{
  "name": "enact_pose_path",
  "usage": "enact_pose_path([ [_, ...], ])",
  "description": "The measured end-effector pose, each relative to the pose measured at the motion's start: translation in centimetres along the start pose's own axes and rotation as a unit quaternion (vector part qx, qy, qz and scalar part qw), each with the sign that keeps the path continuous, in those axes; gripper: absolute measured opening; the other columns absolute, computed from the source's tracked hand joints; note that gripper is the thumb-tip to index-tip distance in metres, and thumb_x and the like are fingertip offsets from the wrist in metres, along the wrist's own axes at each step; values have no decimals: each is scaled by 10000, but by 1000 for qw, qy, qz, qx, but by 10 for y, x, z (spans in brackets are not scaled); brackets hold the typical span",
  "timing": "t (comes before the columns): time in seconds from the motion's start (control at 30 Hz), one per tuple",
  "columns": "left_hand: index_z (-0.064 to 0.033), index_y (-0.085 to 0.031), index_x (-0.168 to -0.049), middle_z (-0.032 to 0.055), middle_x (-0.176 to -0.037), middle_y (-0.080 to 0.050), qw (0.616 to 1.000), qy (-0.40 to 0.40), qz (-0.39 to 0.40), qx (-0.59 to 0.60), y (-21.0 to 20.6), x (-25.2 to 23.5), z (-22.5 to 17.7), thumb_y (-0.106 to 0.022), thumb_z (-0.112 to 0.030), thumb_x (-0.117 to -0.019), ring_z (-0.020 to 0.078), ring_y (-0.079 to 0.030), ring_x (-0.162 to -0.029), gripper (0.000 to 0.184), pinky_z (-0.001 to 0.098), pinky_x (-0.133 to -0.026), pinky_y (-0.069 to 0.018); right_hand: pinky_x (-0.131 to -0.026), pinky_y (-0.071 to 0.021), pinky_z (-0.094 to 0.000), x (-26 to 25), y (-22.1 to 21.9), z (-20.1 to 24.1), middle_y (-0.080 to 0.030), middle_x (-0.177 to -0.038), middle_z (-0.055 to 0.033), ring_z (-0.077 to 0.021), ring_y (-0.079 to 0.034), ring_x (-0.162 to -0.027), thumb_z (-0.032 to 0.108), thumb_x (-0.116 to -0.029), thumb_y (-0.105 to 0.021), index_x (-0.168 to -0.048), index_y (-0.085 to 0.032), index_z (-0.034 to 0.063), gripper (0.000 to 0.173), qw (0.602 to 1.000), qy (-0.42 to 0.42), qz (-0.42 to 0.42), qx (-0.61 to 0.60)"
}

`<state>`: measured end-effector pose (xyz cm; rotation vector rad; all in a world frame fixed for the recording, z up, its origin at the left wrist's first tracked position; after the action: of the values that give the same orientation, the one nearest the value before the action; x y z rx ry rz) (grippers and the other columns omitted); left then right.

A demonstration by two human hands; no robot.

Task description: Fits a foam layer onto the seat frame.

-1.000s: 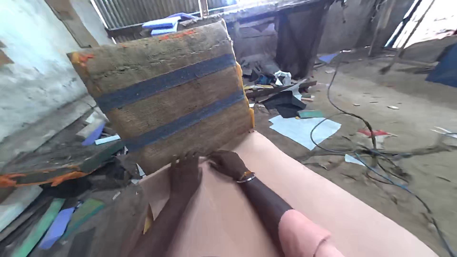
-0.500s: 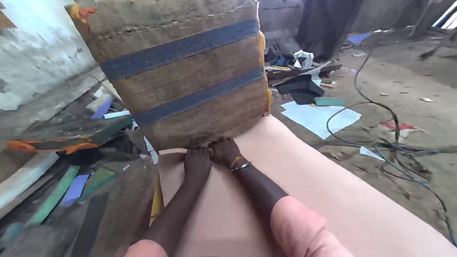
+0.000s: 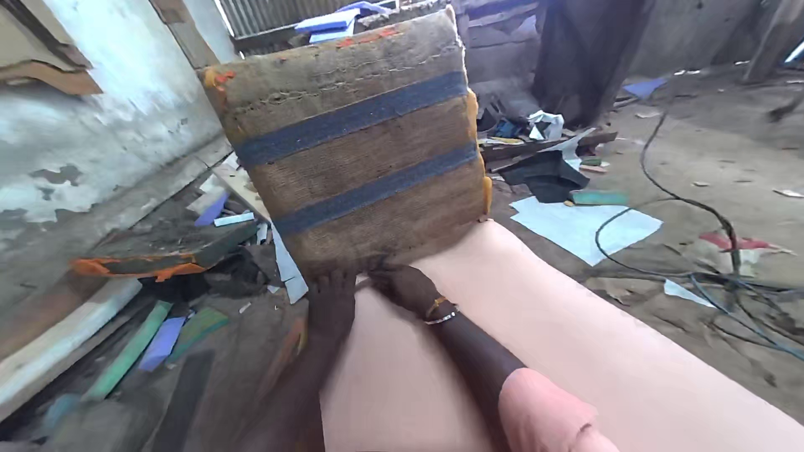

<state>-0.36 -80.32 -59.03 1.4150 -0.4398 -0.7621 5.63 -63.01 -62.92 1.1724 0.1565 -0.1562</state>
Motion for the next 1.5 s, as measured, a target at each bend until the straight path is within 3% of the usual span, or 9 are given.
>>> enact_pose_path([
  [0.2,-129,-690,-1281,150,-1233,-683,999,1,-45,-8,-18,17,3,-499,-222,-1045,394,-632,-1148,317,582,-899,-519,-1067,-484,-503,-10,-12,15,-674,-1328,3,-236,-590,-1282,250,-993,-546,-1284,-723,290,343,999,-14,25,46],
  [0.3,-142,-698,-1283,125,-1261,-687,999,21,-25,1,-26,16,5,-459,-298,-1061,354,-631,-1181,362,568,-971,-490,-1071,-400,-603,-21,-18,39,-615,-1400,-51,-316,-493,-1362,467,-981,-501,-1279,-711,282,409,986,-122,82,86],
  [0.43,-185,-704,-1288,78,-1245,-699,996,27,-80,30,-37,20,8,-463,-301,-1058,306,-645,-1155,353,538,-1010,-478,-1053,-406,-616,-21,-33,52,-644,-1325,-88,-321,-560,-1279,644,-987,-378,-1191,-737,226,587,978,-169,6,122],
  [0.63,-157,-680,-1324,117,-1453,-582,958,165,-182,146,-47,40,22,-581,-462,-987,350,-523,-1361,466,618,-1135,-365,-1012,-549,-430,-14,-37,61,-691,-1291,4,-189,-651,-1211,401,-1069,-431,-1214,-720,210,376,996,-53,-60,36],
  [0.7,-179,-699,-1294,135,-1395,-615,948,184,-184,183,-49,42,25,-587,-408,-991,360,-545,-1330,396,591,-1091,-434,-1040,-537,-413,-16,-35,58,-663,-1358,40,-156,-634,-1246,409,-1078,-412,-1273,-702,248,385,999,-45,-27,8],
  [1.0,-118,-724,-1169,112,-1251,-670,927,228,-89,285,-54,38,36,-562,-419,-1006,313,-611,-1211,378,505,-1001,-519,-1015,-506,-521,-35,-32,75,-715,-1226,-42,-252,-645,-1202,359,-1017,-482,-1161,-735,181,342,994,-55,46,83],
  [1.1,-118,-712,-1175,116,-1248,-669,929,223,-88,283,-52,37,42,-596,-459,-979,311,-621,-1189,410,486,-990,-530,-956,-538,-512,-27,-42,90,-719,-1156,-78,-272,-685,-1094,378,-1024,-480,-1140,-719,133,361,991,-81,-52,95],
  [1.2,-125,-665,-1297,168,-1363,-596,922,212,-98,308,-50,37,49,-639,-469,-961,350,-580,-1260,482,494,-1042,-512,-1007,-557,-431,-19,-47,92,-683,-1306,-61,-227,-667,-1192,333,-1048,-493,-1282,-687,155,351,991,-29,-115,60],
  [1.5,-194,-696,-1261,77,-1265,-661,909,199,-65,362,-71,48,65,-603,-504,-991,268,-660,-1126,422,495,-943,-563,-939,-570,-490,-31,-47,95,-706,-1279,-13,-227,-689,-1140,306,-1041,-441,-1294,-697,236,367,997,-41,23,67],
])
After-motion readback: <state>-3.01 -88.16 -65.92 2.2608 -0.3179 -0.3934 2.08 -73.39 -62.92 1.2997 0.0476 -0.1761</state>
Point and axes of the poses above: each hand's wrist, its own x-axis away from the middle knuckle, its own y-axis out of the back of the hand, z = x × y, the point moved 3 cm from there along -x, towards the middle knuckle
